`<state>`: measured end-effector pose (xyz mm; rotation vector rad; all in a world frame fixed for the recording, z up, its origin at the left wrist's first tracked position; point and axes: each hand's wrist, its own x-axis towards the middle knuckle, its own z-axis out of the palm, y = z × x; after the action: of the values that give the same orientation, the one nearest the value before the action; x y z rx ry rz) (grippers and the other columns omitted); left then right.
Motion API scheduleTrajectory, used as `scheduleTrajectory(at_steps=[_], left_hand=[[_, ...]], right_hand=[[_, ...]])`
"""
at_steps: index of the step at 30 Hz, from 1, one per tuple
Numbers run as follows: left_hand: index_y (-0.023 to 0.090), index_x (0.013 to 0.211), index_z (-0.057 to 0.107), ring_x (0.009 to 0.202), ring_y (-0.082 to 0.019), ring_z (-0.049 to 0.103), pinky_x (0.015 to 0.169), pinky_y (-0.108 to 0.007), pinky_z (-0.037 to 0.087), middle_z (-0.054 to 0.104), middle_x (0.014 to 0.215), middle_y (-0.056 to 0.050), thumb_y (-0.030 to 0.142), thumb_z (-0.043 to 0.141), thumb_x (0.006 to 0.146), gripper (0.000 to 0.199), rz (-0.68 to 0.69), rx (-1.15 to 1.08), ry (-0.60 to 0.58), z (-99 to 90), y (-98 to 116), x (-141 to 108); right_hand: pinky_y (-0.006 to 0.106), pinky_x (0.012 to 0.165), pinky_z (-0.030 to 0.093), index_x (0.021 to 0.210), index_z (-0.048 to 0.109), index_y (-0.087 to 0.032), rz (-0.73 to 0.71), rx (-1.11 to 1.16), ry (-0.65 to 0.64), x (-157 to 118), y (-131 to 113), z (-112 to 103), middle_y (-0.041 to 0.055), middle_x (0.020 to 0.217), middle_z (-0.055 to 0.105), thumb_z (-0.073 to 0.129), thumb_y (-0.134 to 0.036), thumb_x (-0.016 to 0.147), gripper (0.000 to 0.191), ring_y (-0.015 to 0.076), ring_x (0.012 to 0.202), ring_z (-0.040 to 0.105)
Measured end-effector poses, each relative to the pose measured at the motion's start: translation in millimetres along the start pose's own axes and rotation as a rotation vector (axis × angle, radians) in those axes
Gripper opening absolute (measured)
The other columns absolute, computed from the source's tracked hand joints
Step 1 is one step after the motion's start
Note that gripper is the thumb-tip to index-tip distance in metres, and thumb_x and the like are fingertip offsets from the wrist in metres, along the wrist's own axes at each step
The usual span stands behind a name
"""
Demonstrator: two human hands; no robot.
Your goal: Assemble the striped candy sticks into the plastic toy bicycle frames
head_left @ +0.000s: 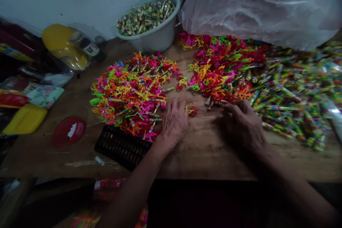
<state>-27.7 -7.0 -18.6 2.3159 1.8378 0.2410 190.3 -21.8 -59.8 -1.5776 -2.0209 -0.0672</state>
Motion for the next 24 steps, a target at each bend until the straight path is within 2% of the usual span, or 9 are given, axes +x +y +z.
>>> scheduleTrajectory(at_steps=[4, 7, 10, 12, 14, 17, 19, 21, 24], left_hand=[[0.015, 0.111, 0.056, 0.116, -0.027, 0.043, 0.099, -0.041, 0.035, 0.052, 0.120, -0.012, 0.031, 0.044, 0.089, 0.030, 0.113, 0.035, -0.073, -6.4, -2, 4], [0.016, 0.102, 0.059, 0.109, -0.026, 0.049, 0.093, -0.039, 0.039, 0.056, 0.113, -0.012, 0.022, 0.051, 0.084, 0.021, 0.104, 0.058, -0.132, -9.1, -4, 8], [0.016, 0.093, 0.058, 0.094, -0.023, 0.056, 0.084, -0.036, 0.044, 0.061, 0.098, -0.009, 0.020, 0.058, 0.078, 0.016, 0.035, -0.062, -0.112, -7.4, -4, 10], [0.016, 0.087, 0.058, 0.083, -0.020, 0.058, 0.078, -0.034, 0.046, 0.062, 0.087, -0.006, 0.024, 0.064, 0.074, 0.016, -0.075, -0.255, -0.069, -5.7, -4, 12], [0.016, 0.084, 0.058, 0.073, -0.017, 0.059, 0.073, -0.032, 0.047, 0.063, 0.080, -0.004, 0.029, 0.067, 0.072, 0.019, -0.248, -0.602, -0.082, -5.2, -3, 12], [0.012, 0.086, 0.059, 0.068, -0.013, 0.060, 0.067, -0.029, 0.050, 0.065, 0.082, -0.006, 0.029, 0.065, 0.075, 0.021, -0.485, -1.313, -0.307, -7.0, -1, 7], [0.010, 0.088, 0.060, 0.069, -0.013, 0.061, 0.068, -0.027, 0.052, 0.066, 0.084, -0.007, 0.025, 0.064, 0.076, 0.019, -0.582, -1.640, -0.452, -8.7, 2, 1], [0.008, 0.087, 0.062, 0.071, -0.013, 0.062, 0.068, -0.026, 0.053, 0.067, 0.083, -0.008, 0.020, 0.064, 0.076, 0.016, -0.622, -1.771, -0.512, -9.4, 7, -5], [0.008, 0.086, 0.064, 0.070, -0.013, 0.063, 0.065, -0.026, 0.054, 0.067, 0.081, -0.008, 0.018, 0.061, 0.078, 0.013, -0.601, -1.841, -0.539, -7.4, 13, -11]], right_hand=[[0.026, 0.057, 0.042, 0.089, 0.059, -0.017, -0.078, 0.064, 0.131, -2, -6, -11, 0.0042, 0.077, 0.057, 0.057, -0.022, 0.082, 0.009, 0.0153, 0.067, 0.054], [0.027, 0.061, 0.045, 0.091, 0.056, -0.017, -0.132, 0.152, 0.100, -7, -16, -18, 0.0049, 0.079, 0.060, 0.058, -0.018, 0.081, 0.011, 0.0159, 0.069, 0.055], [0.027, 0.063, 0.047, 0.096, 0.055, -0.019, -0.104, 0.313, 0.059, -14, -30, -20, 0.0049, 0.082, 0.060, 0.057, -0.014, 0.081, 0.017, 0.0153, 0.071, 0.056], [0.027, 0.064, 0.047, 0.097, 0.056, -0.020, 0.007, 0.452, 0.054, -17, -40, -20, 0.0046, 0.084, 0.059, 0.058, -0.015, 0.080, 0.017, 0.0150, 0.073, 0.056], [0.026, 0.059, 0.048, 0.095, 0.057, -0.020, 0.215, 0.628, 0.033, -16, -48, -21, 0.0029, 0.080, 0.059, 0.060, -0.019, 0.081, 0.015, 0.0133, 0.068, 0.057], [0.023, 0.053, 0.048, 0.093, 0.056, -0.020, 0.527, 0.957, -0.037, -9, -57, -22, -0.0011, 0.067, 0.061, 0.062, -0.028, 0.081, 0.016, 0.0114, 0.057, 0.059], [0.024, 0.055, 0.051, 0.092, 0.058, -0.019, 0.641, 1.129, -0.074, -4, -59, -20, -0.0010, 0.066, 0.064, 0.063, -0.031, 0.080, 0.018, 0.0122, 0.058, 0.062], [0.025, 0.060, 0.053, 0.090, 0.061, -0.019, 0.689, 1.193, -0.080, -2, -58, -18, 0.0011, 0.073, 0.067, 0.066, -0.032, 0.077, 0.019, 0.0131, 0.064, 0.065], [0.025, 0.065, 0.053, 0.090, 0.064, -0.020, 0.666, 1.159, -0.109, -5, -55, -14, 0.0026, 0.084, 0.068, 0.066, -0.032, 0.077, 0.018, 0.0140, 0.072, 0.065]])
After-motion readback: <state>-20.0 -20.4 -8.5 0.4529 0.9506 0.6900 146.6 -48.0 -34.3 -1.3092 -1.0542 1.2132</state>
